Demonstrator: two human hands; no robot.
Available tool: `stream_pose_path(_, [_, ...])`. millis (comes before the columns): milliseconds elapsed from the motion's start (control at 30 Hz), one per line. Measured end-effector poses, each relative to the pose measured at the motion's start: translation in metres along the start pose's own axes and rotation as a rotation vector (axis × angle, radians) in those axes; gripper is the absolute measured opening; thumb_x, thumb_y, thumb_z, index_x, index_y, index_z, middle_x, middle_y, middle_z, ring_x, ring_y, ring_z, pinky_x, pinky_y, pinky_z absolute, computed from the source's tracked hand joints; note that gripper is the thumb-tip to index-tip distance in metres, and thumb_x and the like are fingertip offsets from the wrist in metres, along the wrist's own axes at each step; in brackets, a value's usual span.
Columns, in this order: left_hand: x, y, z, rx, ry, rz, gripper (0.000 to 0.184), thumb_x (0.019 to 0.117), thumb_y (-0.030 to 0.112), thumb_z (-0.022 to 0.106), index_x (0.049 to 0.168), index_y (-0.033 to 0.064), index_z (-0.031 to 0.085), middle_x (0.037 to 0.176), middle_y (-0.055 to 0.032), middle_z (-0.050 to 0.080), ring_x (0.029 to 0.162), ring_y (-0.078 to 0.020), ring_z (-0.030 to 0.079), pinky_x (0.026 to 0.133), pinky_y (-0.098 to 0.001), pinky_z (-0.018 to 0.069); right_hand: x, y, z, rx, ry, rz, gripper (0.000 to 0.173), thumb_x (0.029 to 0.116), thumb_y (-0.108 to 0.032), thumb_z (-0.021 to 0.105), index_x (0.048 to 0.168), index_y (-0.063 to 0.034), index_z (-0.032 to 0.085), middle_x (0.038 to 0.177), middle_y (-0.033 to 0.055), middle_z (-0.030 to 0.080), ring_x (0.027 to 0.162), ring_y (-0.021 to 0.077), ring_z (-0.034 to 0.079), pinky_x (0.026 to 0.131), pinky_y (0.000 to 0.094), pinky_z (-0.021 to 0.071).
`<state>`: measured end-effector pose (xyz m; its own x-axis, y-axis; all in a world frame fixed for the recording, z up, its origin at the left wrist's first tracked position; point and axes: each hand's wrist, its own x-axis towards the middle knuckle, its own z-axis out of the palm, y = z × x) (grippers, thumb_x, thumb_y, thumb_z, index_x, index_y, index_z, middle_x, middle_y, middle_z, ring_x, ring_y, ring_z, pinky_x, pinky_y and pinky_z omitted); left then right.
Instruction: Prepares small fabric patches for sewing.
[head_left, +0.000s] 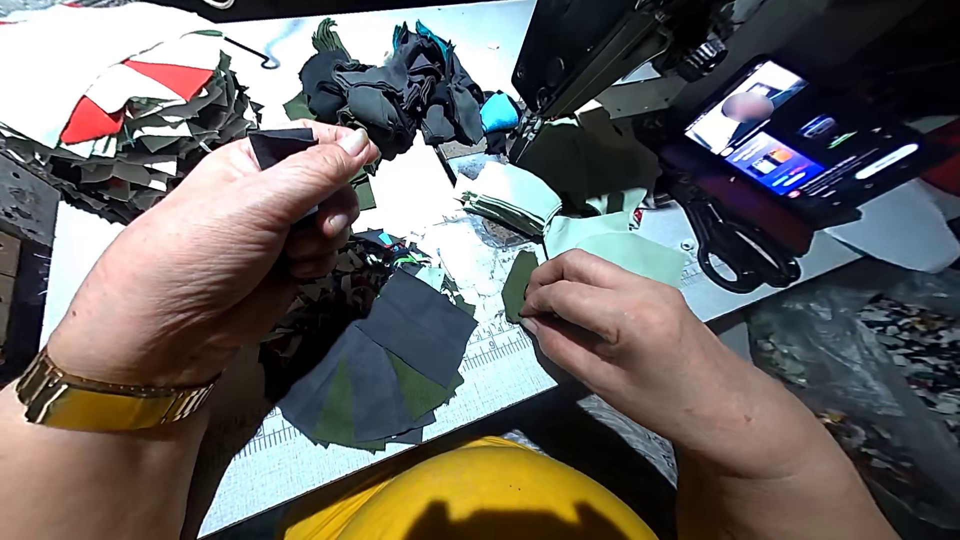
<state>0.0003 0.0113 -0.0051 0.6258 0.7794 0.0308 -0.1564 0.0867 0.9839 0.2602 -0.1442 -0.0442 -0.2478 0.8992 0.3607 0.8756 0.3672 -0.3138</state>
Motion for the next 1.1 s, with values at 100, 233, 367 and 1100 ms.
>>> stream_pose_path(100, [0.0002, -0.0006, 0.0004, 0.003, 0.008, 0.006, 0.014, 0.1078, 0.022, 0.051, 0.102, 0.0175, 0.063, 0.059, 0.0088, 0.046, 0.045, 0.0031, 0.038, 0.042, -0.0100, 0.0338, 0.0009, 0.0002, -0.0002, 0.018, 0.013, -0.001, 0.015, 0.0915, -0.011, 0.061, 0.090, -0.0101, 0.075, 0.098, 0.0007, 0.064, 0.086, 0.0077, 0.061, 0.071, 0.0197, 0.0522])
stream_pose_path(233, [0.0004, -0.0012, 0.0000, 0.008, 0.007, 0.008, 0.014, 0.1075, 0.021, 0.052, 0.101, 0.0171, 0.064, 0.059, 0.0085, 0.045, 0.045, 0.0026, 0.038, 0.042, -0.0104, 0.0336, 0.0008, 0.0000, -0.0007, 0.034, 0.022, 0.009, 0.016, 0.0901, -0.010, 0.060, 0.089, -0.0108, 0.076, 0.097, -0.0002, 0.064, 0.084, 0.0055, 0.060, 0.069, 0.0179, 0.0515])
stream_pose_path(367, [0.0001, -0.0007, 0.0003, 0.011, 0.004, 0.003, 0.015, 0.1079, 0.022, 0.051, 0.101, 0.0171, 0.063, 0.059, 0.0083, 0.045, 0.045, 0.0027, 0.038, 0.042, -0.0102, 0.0337, 0.0011, -0.0008, 0.0002, 0.020, 0.025, 0.014, 0.016, 0.0889, -0.010, 0.060, 0.088, -0.0106, 0.076, 0.097, 0.0003, 0.064, 0.084, 0.0065, 0.061, 0.069, 0.0191, 0.0518])
stream_pose_path(1100, [-0.0006, -0.0071, 0.0027, 0.409, -0.082, 0.222, 0.004, 0.0986, 0.015, 0.064, 0.098, 0.0153, 0.067, 0.064, 0.0068, 0.054, 0.046, -0.0008, 0.045, 0.040, -0.0134, 0.0382, 0.0035, 0.0024, 0.0028, 0.088, 0.087, 0.065, 0.014, 0.0987, -0.009, 0.057, 0.099, -0.0074, 0.071, 0.092, -0.0001, 0.065, 0.083, 0.0037, 0.061, 0.073, 0.0158, 0.0524])
